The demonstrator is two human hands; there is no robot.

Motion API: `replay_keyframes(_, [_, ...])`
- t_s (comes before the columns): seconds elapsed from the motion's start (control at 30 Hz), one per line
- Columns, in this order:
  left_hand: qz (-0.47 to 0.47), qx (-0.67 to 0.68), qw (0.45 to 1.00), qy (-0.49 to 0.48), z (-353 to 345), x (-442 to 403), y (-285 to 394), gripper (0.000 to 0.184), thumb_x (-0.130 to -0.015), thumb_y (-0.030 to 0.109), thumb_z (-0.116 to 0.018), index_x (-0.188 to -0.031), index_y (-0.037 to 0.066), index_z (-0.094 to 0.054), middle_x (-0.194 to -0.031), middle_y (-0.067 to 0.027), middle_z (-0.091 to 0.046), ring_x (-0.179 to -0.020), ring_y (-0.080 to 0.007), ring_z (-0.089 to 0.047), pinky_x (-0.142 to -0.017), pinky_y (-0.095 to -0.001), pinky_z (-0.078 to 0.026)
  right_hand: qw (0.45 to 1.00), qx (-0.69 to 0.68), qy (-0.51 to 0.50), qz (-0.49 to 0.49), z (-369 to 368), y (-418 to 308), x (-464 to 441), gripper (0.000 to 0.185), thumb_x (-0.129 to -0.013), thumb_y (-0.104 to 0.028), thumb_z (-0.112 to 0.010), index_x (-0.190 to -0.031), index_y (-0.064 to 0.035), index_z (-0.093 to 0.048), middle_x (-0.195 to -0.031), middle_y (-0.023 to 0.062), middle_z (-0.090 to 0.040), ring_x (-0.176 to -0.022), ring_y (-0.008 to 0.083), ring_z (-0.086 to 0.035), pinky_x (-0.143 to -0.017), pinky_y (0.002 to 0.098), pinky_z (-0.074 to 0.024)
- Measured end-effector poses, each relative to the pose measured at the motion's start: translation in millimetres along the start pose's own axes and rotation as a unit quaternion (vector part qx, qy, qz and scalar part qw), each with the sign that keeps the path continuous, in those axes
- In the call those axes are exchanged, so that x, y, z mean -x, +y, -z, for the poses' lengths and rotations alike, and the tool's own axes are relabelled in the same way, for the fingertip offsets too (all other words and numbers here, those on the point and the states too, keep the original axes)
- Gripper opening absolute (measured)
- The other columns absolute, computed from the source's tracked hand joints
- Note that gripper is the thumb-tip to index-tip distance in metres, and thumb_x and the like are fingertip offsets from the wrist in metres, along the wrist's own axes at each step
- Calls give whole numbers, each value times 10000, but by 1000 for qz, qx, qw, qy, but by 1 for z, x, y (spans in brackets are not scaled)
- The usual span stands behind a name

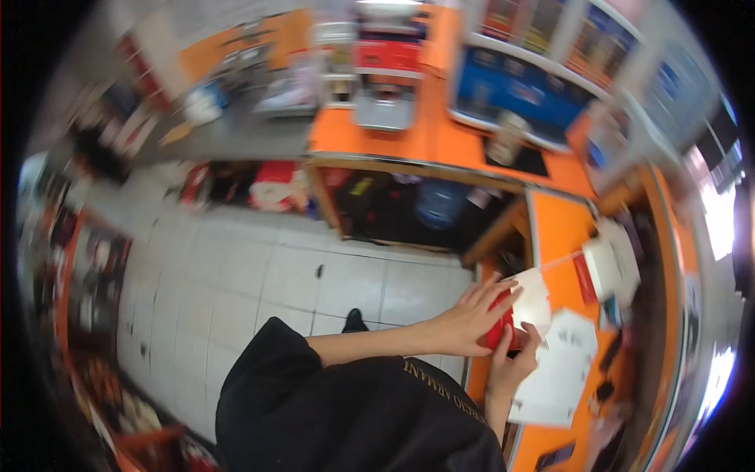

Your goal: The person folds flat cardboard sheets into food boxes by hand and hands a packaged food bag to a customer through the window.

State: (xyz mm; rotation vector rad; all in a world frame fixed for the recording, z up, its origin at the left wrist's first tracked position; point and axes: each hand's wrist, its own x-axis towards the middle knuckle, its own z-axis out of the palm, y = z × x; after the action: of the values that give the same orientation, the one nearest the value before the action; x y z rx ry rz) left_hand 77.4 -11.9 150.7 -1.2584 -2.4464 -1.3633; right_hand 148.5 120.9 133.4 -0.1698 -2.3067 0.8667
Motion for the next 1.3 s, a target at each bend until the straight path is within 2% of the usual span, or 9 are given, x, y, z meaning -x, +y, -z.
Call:
replay_keyframes(0.13, [-74,140,986,-53,-77,-20,19,878,-632,142,-717,-1359,59,-233,-1307,-193,-257,-1255,-437,-241,-1016,-520,-281,994,100,39,-1,43,7,28,125,-782,-5,-655,-895,4,-600,-745,110,-632,-559,144,-598,-432,247,-466])
replay_keyframes(0.3, [-127,268,955,12,-116,-43,34,1024,-512,237,-844,-1301,39,-223,-1272,-207,-234,-1194,-403,-298,-1010,-462,-305,985,139,97,10,94,-1,30,272,-739,-27,-679,-988,2,-574,-986,187,-619,-954,298,-605,-851,386,-462])
replay_keyframes(0.33, [-90,255,962,-21,-111,-48,33,1096,-521,257,-852,-1343,20,-166,-1281,-186,-225,-1213,-378,-293,-1017,-455,-304,980,174,92,-23,106,2,38,432,-707,-102,-714,-1091,-11,-537,-1210,237,-504,-1188,359,-447,-1019,433,-296])
replay_keyframes(0.43, [-49,432,894,-108,-109,-80,19,1236,-531,356,-850,-1410,28,-45,-1352,-135,-205,-1305,-304,-239,-1066,-430,-238,947,242,191,-94,134,18,39,701,-680,-218,-746,-1266,-2,-428,-1402,209,-295,-1282,323,-331,-1039,424,-274])
replay_keyframes(0.6, [-64,455,857,-234,-100,-125,-18,1202,-571,485,-781,-1423,34,-64,-1461,-173,-127,-1361,-289,-138,-1086,-420,-154,900,-314,95,-287,141,68,30,1036,-736,-438,-696,-1416,6,-53,-1422,195,-234,-1317,253,-243,-1055,375,-245])
replay_keyframes(1.0, [-109,231,897,-360,-142,-292,-100,970,-799,455,-596,-1435,86,37,-1479,-186,52,-1375,-334,29,-1092,-448,-118,963,-23,69,-260,85,174,-105,784,-863,-299,-527,-1419,7,-68,-1489,163,-91,-1369,265,-112,-1096,369,-147])
replay_keyframes(1.07, [-129,291,875,-364,-167,-324,-118,993,-761,408,-668,-1440,92,-16,-1474,-188,31,-1374,-337,3,-1092,-452,-126,899,-245,123,-342,72,215,-110,749,-882,-304,-493,-1428,-24,-63,-1493,151,-76,-1372,260,-106,-1097,362,-149])
replay_keyframes(1.1, [-135,303,874,-354,-182,-336,-127,1028,-711,354,-736,-1441,91,-62,-1464,-190,-25,-1370,-344,-25,-1084,-460,-158,874,-297,148,-353,71,232,-108,673,-923,-388,-418,-1434,-73,-114,-1409,120,-295,-1230,202,-399,-977,325,-367])
replay_keyframes(1.3, [-8,369,833,-412,-254,-393,-184,854,-772,327,-691,-1393,9,-200,-1355,-203,-324,-1282,-314,-306,-1054,-363,-252,788,-351,312,-398,70,288,-178,583,-912,-303,-454,-1399,-75,-231,-1380,97,-339,-1276,234,-312,-1043,331,-262])
